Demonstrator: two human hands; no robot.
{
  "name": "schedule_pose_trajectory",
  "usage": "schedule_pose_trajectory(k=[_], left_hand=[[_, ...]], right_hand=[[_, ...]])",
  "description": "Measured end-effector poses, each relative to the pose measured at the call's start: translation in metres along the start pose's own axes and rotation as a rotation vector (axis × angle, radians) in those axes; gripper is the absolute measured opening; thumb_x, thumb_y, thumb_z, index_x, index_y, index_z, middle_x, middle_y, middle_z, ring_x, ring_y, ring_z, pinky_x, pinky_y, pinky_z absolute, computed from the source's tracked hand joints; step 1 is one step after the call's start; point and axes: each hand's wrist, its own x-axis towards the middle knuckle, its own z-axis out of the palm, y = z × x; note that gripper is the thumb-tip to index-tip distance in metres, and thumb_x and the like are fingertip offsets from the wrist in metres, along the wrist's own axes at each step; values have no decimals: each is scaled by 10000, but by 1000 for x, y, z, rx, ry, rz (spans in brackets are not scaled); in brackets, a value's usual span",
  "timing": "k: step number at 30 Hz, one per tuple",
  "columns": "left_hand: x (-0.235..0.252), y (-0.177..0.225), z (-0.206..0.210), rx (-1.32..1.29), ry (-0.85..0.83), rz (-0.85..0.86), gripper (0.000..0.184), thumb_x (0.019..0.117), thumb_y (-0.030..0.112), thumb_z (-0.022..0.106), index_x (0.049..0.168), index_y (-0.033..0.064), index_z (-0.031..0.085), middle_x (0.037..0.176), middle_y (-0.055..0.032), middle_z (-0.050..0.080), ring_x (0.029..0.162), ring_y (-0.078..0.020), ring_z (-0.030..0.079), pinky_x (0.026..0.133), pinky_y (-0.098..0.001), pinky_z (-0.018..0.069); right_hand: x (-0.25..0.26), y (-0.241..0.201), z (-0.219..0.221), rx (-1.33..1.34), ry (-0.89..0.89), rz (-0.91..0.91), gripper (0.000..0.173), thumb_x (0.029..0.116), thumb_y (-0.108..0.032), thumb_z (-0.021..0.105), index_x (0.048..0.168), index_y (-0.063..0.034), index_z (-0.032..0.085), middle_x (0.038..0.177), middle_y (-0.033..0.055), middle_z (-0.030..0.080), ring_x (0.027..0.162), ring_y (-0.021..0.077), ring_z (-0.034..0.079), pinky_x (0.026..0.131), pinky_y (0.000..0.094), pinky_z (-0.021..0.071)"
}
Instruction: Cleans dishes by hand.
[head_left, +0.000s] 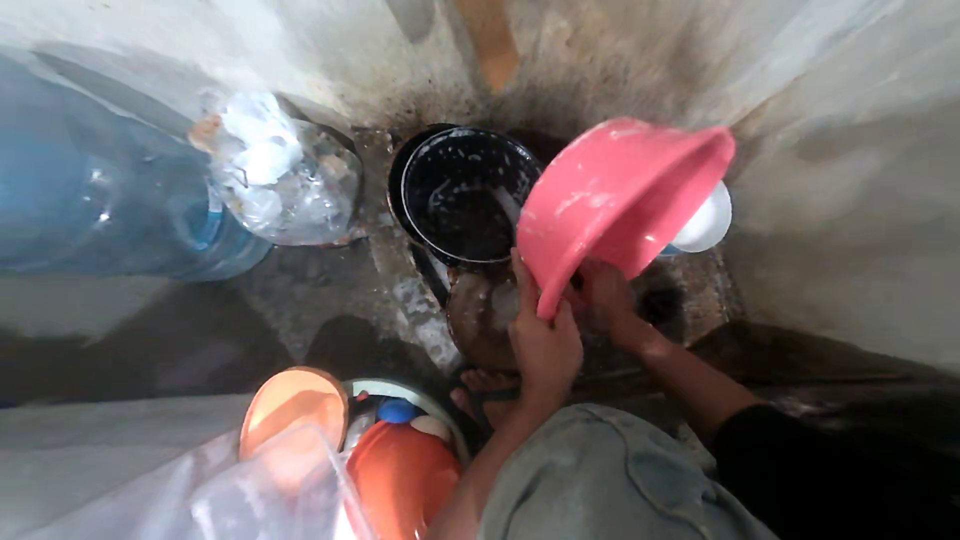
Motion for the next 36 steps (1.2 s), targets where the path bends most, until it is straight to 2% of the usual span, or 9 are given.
schedule_pose_trajectory(k=[8, 12, 16, 19, 23, 27, 30, 32, 36], left_hand=[[-6, 2, 1, 37, -7, -60, 702, 960, 98, 635, 1598, 128, 343, 934, -98, 716, 747, -122, 692, 694, -310, 592], [-2, 14, 8, 131, -9, 48, 737, 958, 108, 650, 1612, 123, 311, 905, -110, 711, 702, -142, 675, 665, -329, 582], [-1, 16, 3, 171, -13, 109, 797, 959, 80, 646, 1642, 169, 245, 940, -124, 717, 694, -151, 668, 661, -334, 578], [0, 15, -3, 226, -9, 120, 845, 956, 83, 670, 1654, 203, 209, 979, -126, 735, 726, -177, 696, 690, -365, 595], [1, 15, -8, 326, -39, 96, 863, 942, 106, 683, 1654, 197, 204, 951, -135, 734, 736, -206, 703, 707, -394, 596], [8, 17, -9, 393, -25, 168, 805, 930, 99, 702, 1625, 238, 321, 986, -133, 753, 757, -245, 716, 715, -454, 594], [12, 22, -11, 414, 24, 302, 673, 961, 124, 677, 1581, 198, 425, 986, -136, 750, 736, -259, 711, 662, -472, 589], [17, 31, -11, 417, 26, 448, 657, 925, 71, 678, 1547, 131, 473, 1057, -122, 764, 798, -236, 738, 702, -453, 601], [36, 50, -12, 445, -227, 775, 722, 896, 47, 698, 1566, 138, 442, 1476, -94, 577, 1310, -227, 595, 1092, -438, 505]], right_hand=[[38, 49, -29, -537, -22, 76, 313, 991, -307, 610, 1160, -64, 714, 1066, 201, 725, 940, 434, 716, 700, 650, 548], [42, -4, -22, -209, -51, 289, 385, 999, -326, 598, 1172, 4, 693, 997, 265, 713, 959, 464, 697, 813, 660, 532], [4, -29, -19, 96, -52, 89, 293, 1021, -169, 586, 1187, 59, 663, 1013, 259, 704, 995, 417, 695, 891, 599, 535], [-14, 32, -9, -229, 135, -164, 239, 959, -234, 640, 943, -16, 736, 957, 173, 733, 826, 353, 730, 666, 550, 582], [-31, 105, -34, -417, 361, -64, 294, 994, -307, 649, 1043, -28, 725, 1046, 212, 716, 927, 384, 722, 737, 563, 593], [-41, 110, -45, 340, 623, 394, 389, 1116, -295, 380, 1225, -2, 613, 1069, 111, 675, 963, 167, 675, 885, 372, 571], [-34, 119, -42, 1288, 727, 579, 591, 1091, -571, 208, 1100, -149, 621, 850, 19, 683, 703, 127, 655, 601, 321, 572], [-42, 119, -48, 1561, 493, 659, 661, 1024, -709, 197, 1054, -209, 628, 852, 23, 691, 739, 167, 678, 611, 379, 591], [-61, 98, -64, 1659, 426, 1029, 438, 1102, -426, 247, 1091, -99, 538, 896, 61, 625, 810, 154, 639, 761, 340, 580]])
